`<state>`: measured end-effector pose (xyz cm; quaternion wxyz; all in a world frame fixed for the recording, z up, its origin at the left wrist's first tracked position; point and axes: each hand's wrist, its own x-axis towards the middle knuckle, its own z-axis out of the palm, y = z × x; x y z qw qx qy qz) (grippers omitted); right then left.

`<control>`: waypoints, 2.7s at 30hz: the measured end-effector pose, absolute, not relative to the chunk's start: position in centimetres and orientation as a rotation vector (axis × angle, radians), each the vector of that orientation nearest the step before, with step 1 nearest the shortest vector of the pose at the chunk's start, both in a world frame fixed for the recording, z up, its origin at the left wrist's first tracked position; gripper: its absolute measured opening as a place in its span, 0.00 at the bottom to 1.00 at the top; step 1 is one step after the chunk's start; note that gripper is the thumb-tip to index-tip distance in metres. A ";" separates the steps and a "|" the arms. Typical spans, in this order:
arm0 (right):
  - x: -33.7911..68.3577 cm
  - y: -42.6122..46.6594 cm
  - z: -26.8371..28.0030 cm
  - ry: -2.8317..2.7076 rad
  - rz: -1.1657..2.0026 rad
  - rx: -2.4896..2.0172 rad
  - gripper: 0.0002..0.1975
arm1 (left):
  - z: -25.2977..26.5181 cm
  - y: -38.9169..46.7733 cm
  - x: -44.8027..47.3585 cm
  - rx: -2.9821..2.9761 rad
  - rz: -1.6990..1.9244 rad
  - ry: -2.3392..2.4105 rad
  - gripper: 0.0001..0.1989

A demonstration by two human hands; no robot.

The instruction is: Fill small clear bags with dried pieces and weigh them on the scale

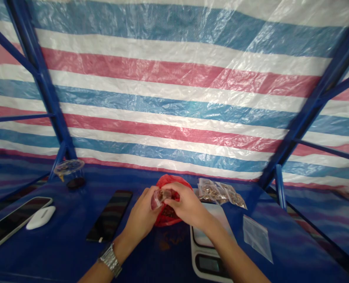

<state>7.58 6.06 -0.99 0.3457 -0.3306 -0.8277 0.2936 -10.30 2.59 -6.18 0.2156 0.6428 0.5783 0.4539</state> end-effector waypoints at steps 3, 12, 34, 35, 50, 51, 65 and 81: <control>6.8 5.5 -1.3 -2.279 0.481 -0.811 0.21 | -6.0 2.7 -10.0 1.775 1.307 1.522 0.13; 5.6 5.7 -2.5 -2.384 0.366 -0.716 0.28 | -6.2 2.8 -10.6 1.616 1.291 1.472 0.12; 8.0 1.3 0.7 -2.170 0.592 -0.752 0.23 | -3.9 0.5 -8.6 2.041 1.282 1.703 0.32; 8.6 0.9 0.6 -2.120 0.639 -0.773 0.22 | -3.8 0.2 -8.0 2.065 1.285 1.681 0.32; 13.0 1.1 -2.2 -1.632 0.955 -0.912 0.15 | -2.6 0.9 -4.2 1.649 1.381 1.501 0.24; 12.7 1.6 -2.8 -1.623 0.931 -0.945 0.15 | -2.5 1.3 -4.8 1.608 1.406 1.503 0.23; 7.9 5.5 -2.9 -2.488 -0.082 -1.278 0.18 | -2.5 -2.3 -8.3 1.758 0.877 1.655 0.03; 8.9 7.8 -4.2 -2.508 0.280 -1.254 0.18 | -5.8 0.2 -8.5 1.934 0.626 1.899 0.15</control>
